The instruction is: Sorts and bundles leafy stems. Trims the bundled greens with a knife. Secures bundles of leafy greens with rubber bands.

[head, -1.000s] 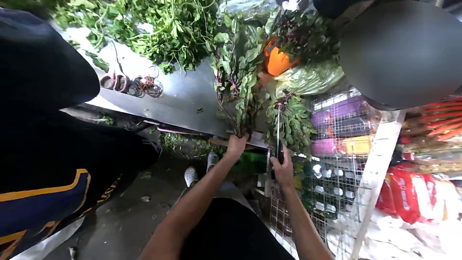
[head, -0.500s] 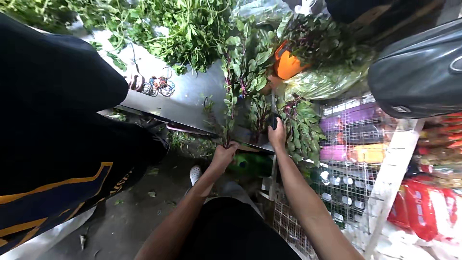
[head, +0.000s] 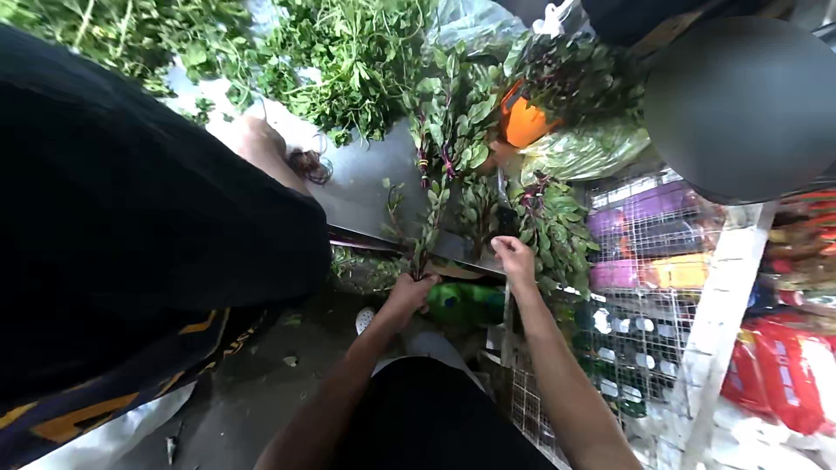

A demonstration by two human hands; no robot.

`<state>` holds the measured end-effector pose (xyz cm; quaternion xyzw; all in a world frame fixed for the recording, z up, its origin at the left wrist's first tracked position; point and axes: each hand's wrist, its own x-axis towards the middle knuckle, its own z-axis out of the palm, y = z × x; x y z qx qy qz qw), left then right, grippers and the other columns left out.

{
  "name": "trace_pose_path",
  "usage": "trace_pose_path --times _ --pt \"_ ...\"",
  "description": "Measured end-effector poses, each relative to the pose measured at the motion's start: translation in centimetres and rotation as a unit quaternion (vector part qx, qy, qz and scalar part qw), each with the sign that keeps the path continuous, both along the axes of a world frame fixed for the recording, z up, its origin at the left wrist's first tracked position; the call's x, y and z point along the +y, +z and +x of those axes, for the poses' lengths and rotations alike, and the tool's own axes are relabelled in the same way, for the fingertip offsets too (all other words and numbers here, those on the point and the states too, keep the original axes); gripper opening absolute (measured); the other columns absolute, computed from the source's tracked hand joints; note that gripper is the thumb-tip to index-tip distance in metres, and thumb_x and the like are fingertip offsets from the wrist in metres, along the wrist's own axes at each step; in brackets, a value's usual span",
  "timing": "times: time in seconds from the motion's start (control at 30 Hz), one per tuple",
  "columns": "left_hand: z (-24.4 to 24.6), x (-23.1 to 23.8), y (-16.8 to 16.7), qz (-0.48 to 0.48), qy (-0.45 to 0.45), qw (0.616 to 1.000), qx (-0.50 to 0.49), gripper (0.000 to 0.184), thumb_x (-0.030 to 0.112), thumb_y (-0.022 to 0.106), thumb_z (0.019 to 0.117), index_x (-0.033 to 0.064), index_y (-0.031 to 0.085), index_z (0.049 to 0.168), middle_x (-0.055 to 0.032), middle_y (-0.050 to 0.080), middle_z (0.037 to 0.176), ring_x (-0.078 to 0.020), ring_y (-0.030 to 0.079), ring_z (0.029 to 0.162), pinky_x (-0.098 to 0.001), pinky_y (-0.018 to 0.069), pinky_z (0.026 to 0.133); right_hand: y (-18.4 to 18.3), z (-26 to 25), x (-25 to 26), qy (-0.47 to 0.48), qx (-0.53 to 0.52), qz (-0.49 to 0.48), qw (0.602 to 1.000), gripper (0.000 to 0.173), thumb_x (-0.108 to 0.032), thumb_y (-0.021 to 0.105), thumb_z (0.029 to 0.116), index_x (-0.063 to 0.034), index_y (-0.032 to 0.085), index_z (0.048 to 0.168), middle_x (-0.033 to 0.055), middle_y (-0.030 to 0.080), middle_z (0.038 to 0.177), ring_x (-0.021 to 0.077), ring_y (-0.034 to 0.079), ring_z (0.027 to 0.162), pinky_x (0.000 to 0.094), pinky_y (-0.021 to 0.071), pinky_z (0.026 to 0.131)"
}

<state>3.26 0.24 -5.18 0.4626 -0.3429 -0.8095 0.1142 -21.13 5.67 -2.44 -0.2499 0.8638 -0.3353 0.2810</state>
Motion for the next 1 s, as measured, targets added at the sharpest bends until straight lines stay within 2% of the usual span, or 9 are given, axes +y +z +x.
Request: trace_pose_path --times 0.07,0.13,0.2,0.27,0.4,0.57,0.67,0.83,1.0 --pt "-0.1 0.3 0.1 0.001 0.003 1.000 0.001 0.012 0.015 0.063 0.1013 0.0043 0.063 0.107 0.0033 0.045 0.060 -0.0089 0.043 0.045 -0.0253 0.0441 0.045 0.1 -0.7 -0.2 0.004 -0.049 0.030 0.998 0.035 -0.024 0.065 0.1018 -0.0029 0.063 0.129 0.0136 0.069 0.110 0.0180 0.066 0.080 0.0344 0.0549 0.069" --pt "-0.2 0.7 0.0 -0.001 0.001 1.000 0.002 0.014 0.016 0.063 0.1015 0.0040 0.062 0.109 0.0030 0.045 0.061 -0.0090 0.043 0.045 -0.0254 0.0434 0.044 -0.8 -0.8 -0.7 0.055 -0.040 0.084 0.994 0.045 -0.030 0.067 0.1001 -0.0021 0.060 0.134 0.0169 0.068 0.121 0.0241 0.069 0.093 0.0419 0.0571 0.081" --pt "-0.5 1.0 0.2 0.004 -0.003 1.000 -0.007 0.015 0.017 0.063 0.1018 0.0043 0.062 0.110 0.0026 0.045 0.062 -0.0094 0.042 0.046 -0.0258 0.0429 0.045 -1.8 -0.5 -1.1 0.090 -0.002 0.108 0.990 0.041 -0.032 0.068 0.0983 -0.0009 0.065 0.126 0.0185 0.069 0.120 0.0285 0.069 0.103 0.0481 0.0556 0.092" --pt "-0.5 1.5 0.7 0.007 -0.006 1.000 -0.016 0.014 0.017 0.063 0.1021 0.0050 0.061 0.109 0.0026 0.044 0.061 -0.0094 0.041 0.045 -0.0256 0.0420 0.045 -1.8 0.0 -1.3 0.075 0.028 0.085 0.993 0.033 -0.027 0.067 0.0979 -0.0006 0.069 0.118 0.0189 0.070 0.114 0.0304 0.067 0.106 0.0510 0.0522 0.095" --pt "0.6 2.1 1.8 -0.014 -0.006 1.000 -0.003 0.016 0.015 0.065 0.1005 0.0043 0.060 0.111 0.0009 0.048 0.064 -0.0094 0.044 0.047 -0.0256 0.0433 0.045 1.0 0.0 -0.7 -0.009 0.030 -0.062 0.998 0.035 -0.027 0.064 0.1007 -0.0017 0.068 0.124 0.0177 0.069 0.122 0.0283 0.067 0.111 0.0498 0.0536 0.096" --pt "0.9 2.3 2.4 -0.006 0.008 1.000 0.024 0.014 0.015 0.064 0.1015 0.0037 0.060 0.109 0.0020 0.046 0.060 -0.0085 0.044 0.046 -0.0245 0.0427 0.045 5.0 -0.8 0.9 -0.043 -0.002 -0.227 0.973 0.029 -0.019 0.066 0.0994 0.0014 0.067 0.120 0.0136 0.070 0.111 0.0174 0.067 0.095 0.0366 0.0558 0.085" --pt "0.4 2.4 3.6 0.002 0.030 0.999 0.045 0.013 0.016 0.063 0.1021 0.0039 0.061 0.106 0.0037 0.043 0.057 -0.0067 0.041 0.043 -0.0224 0.0414 0.042 7.6 0.0 2.4 -0.048 -0.035 -0.335 0.940 0.025 -0.013 0.063 0.0996 0.0027 0.067 0.119 0.0090 0.072 0.105 0.0140 0.069 0.090 0.0307 0.0582 0.080" --pt "-1.3 2.7 6.0 -0.016 0.028 0.990 0.135 0.013 0.014 0.057 0.1045 0.0040 0.064 0.106 0.0057 0.041 0.055 -0.0055 0.040 0.043 -0.0221 0.0428 0.043 11.0 2.6 5.5 -0.045 -0.125 -0.443 0.887 0.021 -0.003 0.055 0.0994 0.0034 0.064 0.117 0.0084 0.071 0.103 0.0167 0.069 0.091 0.0331 0.0596 0.083" --pt "-3.2 3.8 9.5 -0.031 0.036 0.983 0.179 0.010 0.011 0.057 0.1035 0.0039 0.064 0.107 0.0049 0.044 0.057 -0.0072 0.042 0.045 -0.0244 0.0446 0.046 11.7 4.7 7.7 -0.005 -0.041 -0.487 0.872 0.015 -0.005 0.072 0.0888 -0.0043 0.071 0.104 0.0038 0.073 0.102 0.0140 0.070 0.094 0.0326 0.0604 0.088"
